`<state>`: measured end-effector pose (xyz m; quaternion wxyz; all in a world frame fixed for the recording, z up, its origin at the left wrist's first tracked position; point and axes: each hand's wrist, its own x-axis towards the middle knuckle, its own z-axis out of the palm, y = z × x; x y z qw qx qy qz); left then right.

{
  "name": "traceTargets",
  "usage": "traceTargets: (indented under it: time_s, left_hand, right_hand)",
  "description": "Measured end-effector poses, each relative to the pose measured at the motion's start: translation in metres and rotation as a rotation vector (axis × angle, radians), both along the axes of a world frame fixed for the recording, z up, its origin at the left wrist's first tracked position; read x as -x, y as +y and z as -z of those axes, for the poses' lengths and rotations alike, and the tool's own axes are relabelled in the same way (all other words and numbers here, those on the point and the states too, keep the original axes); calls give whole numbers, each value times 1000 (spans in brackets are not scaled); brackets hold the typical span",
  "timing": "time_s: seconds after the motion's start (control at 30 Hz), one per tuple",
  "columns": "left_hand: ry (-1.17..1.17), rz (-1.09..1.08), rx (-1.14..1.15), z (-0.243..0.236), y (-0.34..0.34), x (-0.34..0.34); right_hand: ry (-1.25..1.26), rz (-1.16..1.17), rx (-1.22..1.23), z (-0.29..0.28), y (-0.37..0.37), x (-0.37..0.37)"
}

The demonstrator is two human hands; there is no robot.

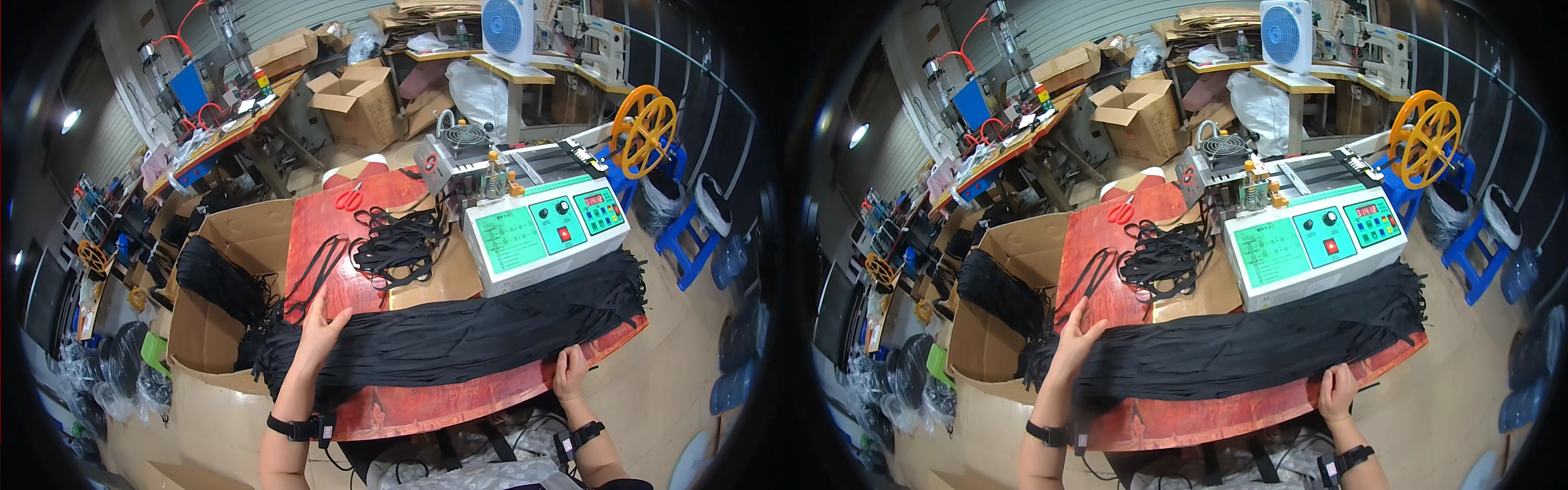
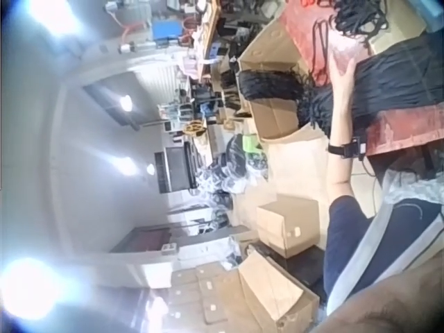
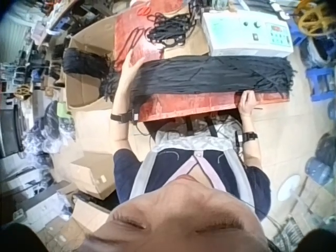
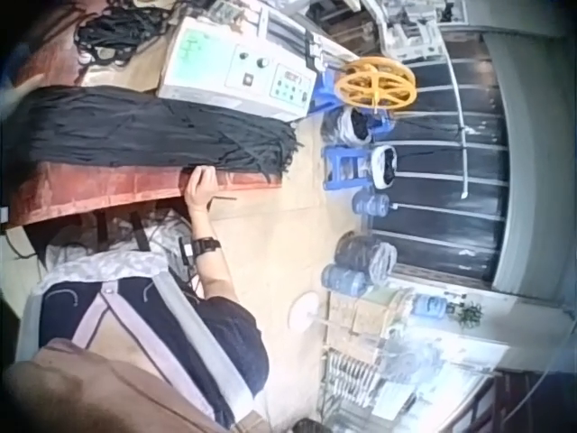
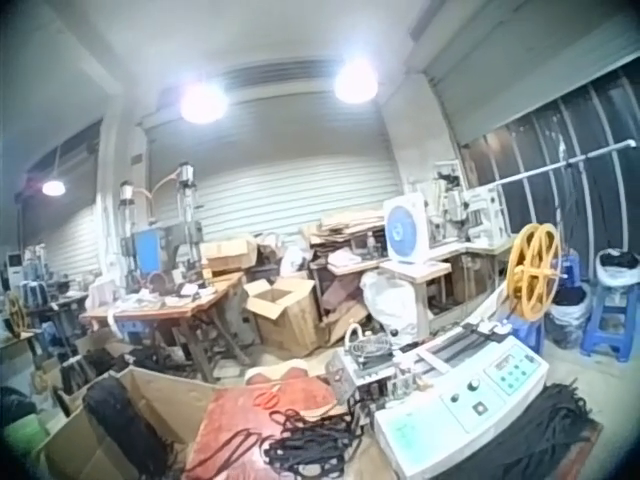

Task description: Using a computerized tape cutting machine to cut and organize black leather or webbing straps in a workshop.

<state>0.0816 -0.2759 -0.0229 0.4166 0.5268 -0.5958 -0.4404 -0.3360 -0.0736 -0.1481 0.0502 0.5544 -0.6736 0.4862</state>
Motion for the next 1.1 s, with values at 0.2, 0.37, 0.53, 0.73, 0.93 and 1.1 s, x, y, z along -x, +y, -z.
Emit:
traceTargets:
  time_s: [0.2,0.37,0.53,0.73,0.93,1.1]
  left_hand:
    - [-24,2,171,-25,-4,10]
    - [-51,83,248,-56,-36,49]
    - [-83,179,207,-71,-88,81]
    - [-246,271,121,-50,-140,111]
    - [-348,343,33,-31,-181,127]
    - [-640,539,355,16,-222,162]
  right_hand:
    - [0,3,-1,3,2,3]
    - [3,-1,4,1,1,2]
    - [-2,-15,7,-1,0,-1]
    - [13,-15,-10,3,0,4]
    - [15,-13,-49,7,1,6]
    - [12,-19,-53,5,0,3]
